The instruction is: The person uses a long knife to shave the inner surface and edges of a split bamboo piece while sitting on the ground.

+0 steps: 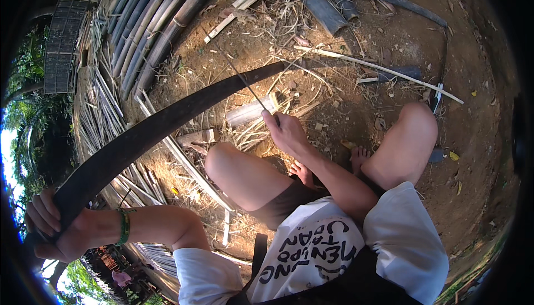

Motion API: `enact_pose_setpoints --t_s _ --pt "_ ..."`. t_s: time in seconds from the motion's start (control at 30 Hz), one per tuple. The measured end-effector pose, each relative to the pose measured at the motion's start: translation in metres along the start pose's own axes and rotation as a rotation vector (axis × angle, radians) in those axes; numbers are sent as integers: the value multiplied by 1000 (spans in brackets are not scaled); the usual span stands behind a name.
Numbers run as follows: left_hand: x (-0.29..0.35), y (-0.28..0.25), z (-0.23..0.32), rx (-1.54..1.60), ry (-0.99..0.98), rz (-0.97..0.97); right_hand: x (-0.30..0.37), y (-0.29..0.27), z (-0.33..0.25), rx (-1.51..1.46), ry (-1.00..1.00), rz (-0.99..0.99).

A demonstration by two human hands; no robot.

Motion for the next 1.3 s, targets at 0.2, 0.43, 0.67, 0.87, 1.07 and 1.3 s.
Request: enact_pose_setpoints --t_s 0.2,0.43,0.67,0.87,1.07,1.3 --pt "-10 6 -6 3 -22 -10 -15 -4 19 21 104 20" --pt "-8 8 -7 108 0 -59 10 0 1 25 -115 -2" --pt "12 22 -3 -143 59 130 12 4 -10 46 -158 22" --pt "13 26 7 -25 -50 38 -1 -3 23 -40 114 -13" --pt "-3 13 16 -168 -70 75 26 12 16 -71 -84 12" --pt "8 29 0 -44 -83 -5 29 11 -4 72 -351 42"
Point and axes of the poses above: each hand's wrist, its own x-axis away from the middle knuckle, its own y-axis out of the palm, z = x × y, the point moved 3 cm from there along -x, towards the middle knuckle, and after that the axes turned 6 degrees about -x, right-handed, at the moved point
